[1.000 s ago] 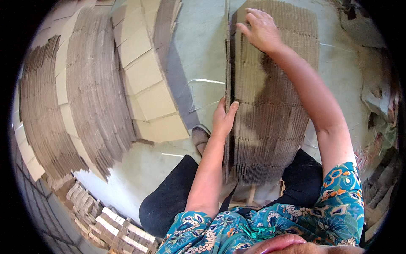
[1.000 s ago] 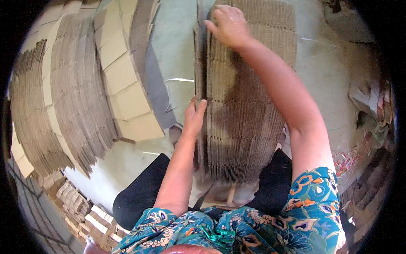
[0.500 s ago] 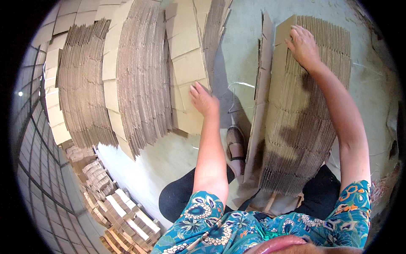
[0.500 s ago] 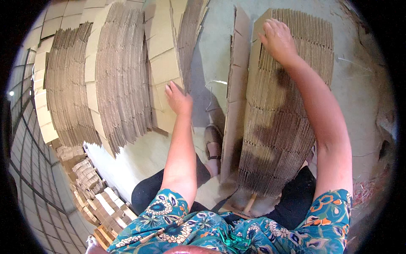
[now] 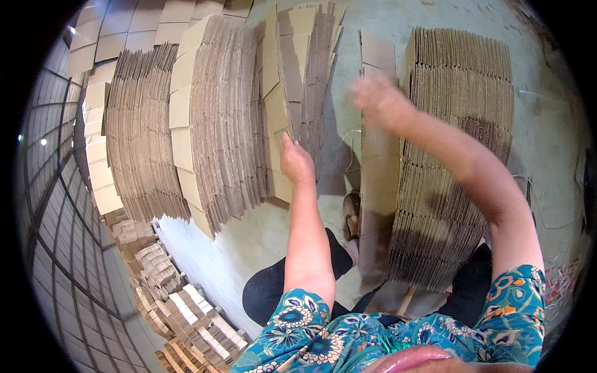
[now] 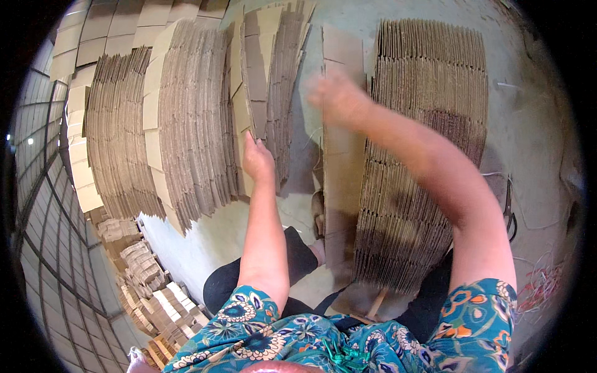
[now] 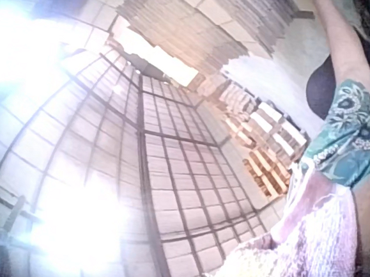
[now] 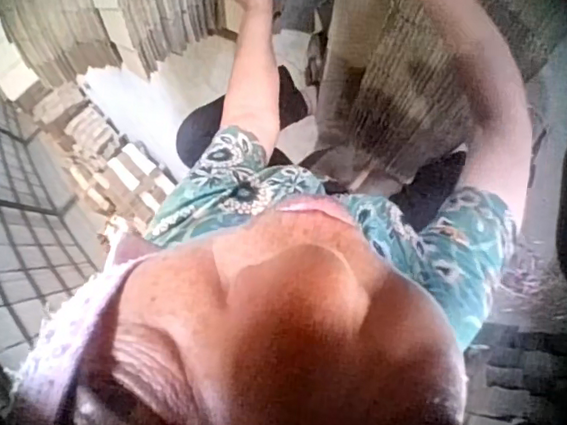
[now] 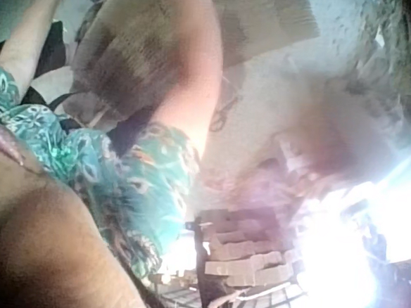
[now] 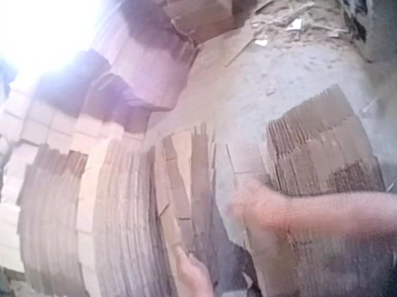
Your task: The person sits on the floor and bundles stacks of flat cardboard pieces using white plastic straps. They wrap the straps around the stacks, tie knots by hand, and trim the excess with scissors. The process is repeated for multiple stacks.
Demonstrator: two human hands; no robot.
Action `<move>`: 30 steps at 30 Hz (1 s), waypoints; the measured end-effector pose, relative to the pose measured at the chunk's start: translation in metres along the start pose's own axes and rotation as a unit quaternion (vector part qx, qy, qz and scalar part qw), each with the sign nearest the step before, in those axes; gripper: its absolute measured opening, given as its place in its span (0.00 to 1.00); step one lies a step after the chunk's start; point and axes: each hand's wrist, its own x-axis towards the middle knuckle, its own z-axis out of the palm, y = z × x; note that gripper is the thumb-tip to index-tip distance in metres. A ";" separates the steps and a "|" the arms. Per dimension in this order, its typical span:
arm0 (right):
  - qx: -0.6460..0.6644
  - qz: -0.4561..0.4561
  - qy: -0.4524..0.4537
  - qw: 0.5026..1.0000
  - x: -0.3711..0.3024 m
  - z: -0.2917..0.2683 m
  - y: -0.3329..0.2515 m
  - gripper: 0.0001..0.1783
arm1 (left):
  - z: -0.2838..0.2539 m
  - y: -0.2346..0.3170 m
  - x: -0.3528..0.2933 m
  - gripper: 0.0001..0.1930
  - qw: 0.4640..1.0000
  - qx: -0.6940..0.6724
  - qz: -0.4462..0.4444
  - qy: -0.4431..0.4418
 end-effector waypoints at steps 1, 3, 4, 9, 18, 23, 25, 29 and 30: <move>0.047 -0.073 0.052 0.995 -0.002 0.016 -0.014 0.26 | -0.003 0.011 0.003 0.21 1.000 -0.006 -0.011 -0.018; 0.060 -0.129 0.002 0.990 -0.010 0.034 -0.045 0.31 | -0.013 0.024 0.009 0.18 0.998 -0.003 -0.008 -0.064; 0.063 -0.143 -0.083 0.984 -0.014 0.032 -0.054 0.30 | -0.025 0.025 0.016 0.16 0.996 0.008 0.005 -0.089; 0.100 -0.175 -0.157 0.967 -0.045 0.035 -0.058 0.27 | -0.044 0.010 0.048 0.09 0.966 0.104 0.070 -0.224; 0.210 -0.123 -0.122 0.962 -0.091 0.004 -0.028 0.24 | -0.075 -0.047 0.062 0.21 0.985 -0.001 0.172 -0.027; 0.183 -0.111 -0.113 0.970 -0.105 0.004 -0.023 0.24 | 0.000 -0.046 0.034 0.22 0.987 0.002 0.101 -0.126; 0.160 -0.102 -0.130 0.973 -0.107 0.003 -0.025 0.24 | 0.017 -0.038 0.026 0.25 0.980 0.066 0.148 -0.114; 0.195 -0.107 -0.125 0.967 -0.104 0.008 -0.021 0.24 | 0.024 -0.040 0.024 0.28 0.980 0.083 0.137 -0.120; 0.211 -0.108 -0.110 0.965 -0.106 0.009 -0.019 0.24 | 0.024 -0.040 0.028 0.28 0.981 0.067 0.131 -0.124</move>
